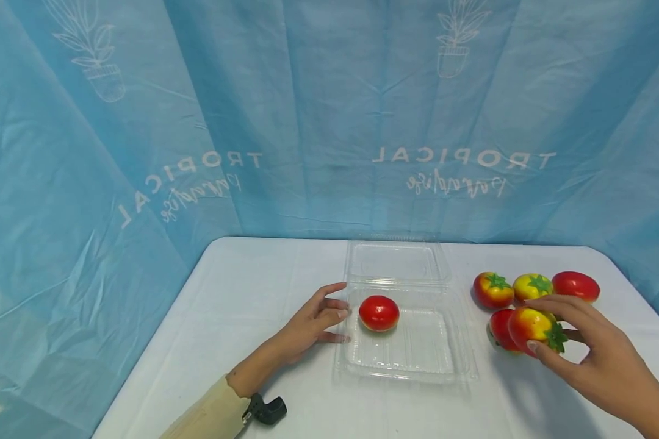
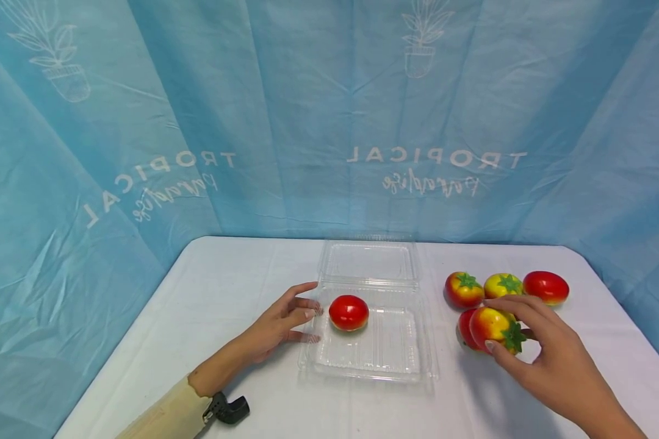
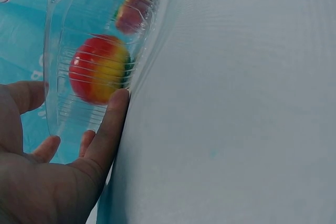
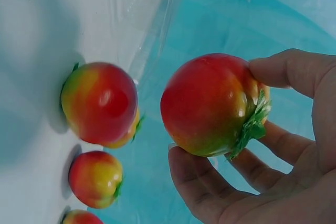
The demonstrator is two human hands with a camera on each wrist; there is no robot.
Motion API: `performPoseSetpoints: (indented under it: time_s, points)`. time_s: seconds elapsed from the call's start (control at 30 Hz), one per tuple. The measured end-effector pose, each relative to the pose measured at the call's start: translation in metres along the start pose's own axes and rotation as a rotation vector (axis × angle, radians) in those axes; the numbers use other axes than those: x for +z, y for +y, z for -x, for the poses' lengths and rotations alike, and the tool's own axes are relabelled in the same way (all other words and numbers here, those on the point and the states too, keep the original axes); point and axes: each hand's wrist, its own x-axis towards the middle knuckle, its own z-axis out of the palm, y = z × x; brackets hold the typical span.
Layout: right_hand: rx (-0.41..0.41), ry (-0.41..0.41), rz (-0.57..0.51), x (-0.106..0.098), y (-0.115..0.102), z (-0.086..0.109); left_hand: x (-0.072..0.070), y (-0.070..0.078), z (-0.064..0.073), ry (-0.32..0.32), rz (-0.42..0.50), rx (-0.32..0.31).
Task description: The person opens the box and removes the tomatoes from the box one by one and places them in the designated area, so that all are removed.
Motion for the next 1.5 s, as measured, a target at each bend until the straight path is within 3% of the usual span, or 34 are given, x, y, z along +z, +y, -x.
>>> performPoseSetpoints:
  time_s: [0.4,0.9,1.5]
  points:
    - [0.058,0.011,0.025,-0.005,0.012,-0.002,-0.001,-0.001,-0.001,-0.001,-0.013,-0.007]
    - [0.187,0.006,0.065,-0.01,0.039,-0.01,-0.001,-0.003,-0.001,-0.007,-0.021,-0.001]
    - [0.215,-0.049,0.126,0.013,0.069,-0.016,-0.002,-0.002,-0.001,-0.003,-0.026,0.002]
